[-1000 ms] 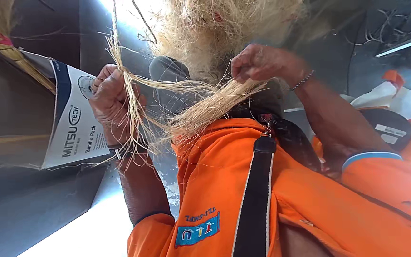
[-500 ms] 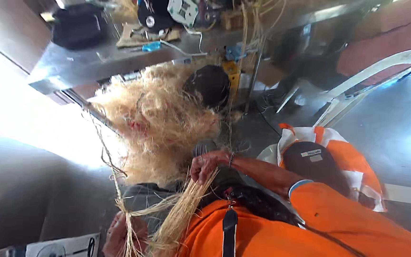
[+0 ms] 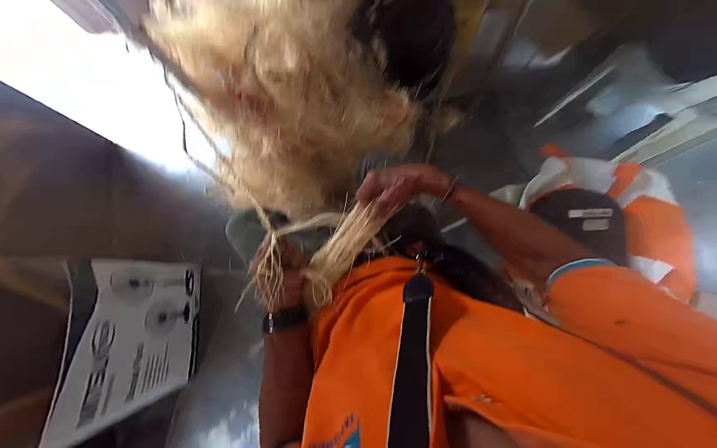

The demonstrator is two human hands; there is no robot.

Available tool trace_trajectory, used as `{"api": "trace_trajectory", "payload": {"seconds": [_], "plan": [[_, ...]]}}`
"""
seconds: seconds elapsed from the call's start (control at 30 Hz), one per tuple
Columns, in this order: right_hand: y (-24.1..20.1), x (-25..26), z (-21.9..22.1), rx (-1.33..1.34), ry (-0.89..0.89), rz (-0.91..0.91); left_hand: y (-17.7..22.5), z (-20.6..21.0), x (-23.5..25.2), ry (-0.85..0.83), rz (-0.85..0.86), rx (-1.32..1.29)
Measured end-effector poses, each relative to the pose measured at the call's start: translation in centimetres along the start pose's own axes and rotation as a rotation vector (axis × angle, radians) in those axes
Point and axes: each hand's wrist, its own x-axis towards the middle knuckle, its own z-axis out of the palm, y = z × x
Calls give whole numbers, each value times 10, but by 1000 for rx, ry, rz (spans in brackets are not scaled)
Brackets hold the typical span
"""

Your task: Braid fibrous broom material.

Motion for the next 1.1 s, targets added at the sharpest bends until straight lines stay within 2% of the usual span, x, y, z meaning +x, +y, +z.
{"api": "trace_trajectory", "payload": {"seconds": [0.1, 0.2, 0.33, 0.53, 0.77, 1.1], "plan": [[11, 2, -10, -37, -47, 30, -10, -17, 13, -172, -4, -56], [15, -7, -17, -11, -43, 57, -12, -14, 17, -126, -53, -206], [15, -16, -18, 65, -10, 50, -10, -12, 16, -116, -59, -257], [15, -18, -19, 53, -4, 59, -13, -19, 18, -195, -72, -412], [15, -11, -10, 107, -36, 50, -10, -14, 19, -122, -83, -330], [8, 3, 6, -84, -7, -74, -17, -24, 23, -176, -112, -440]]}}
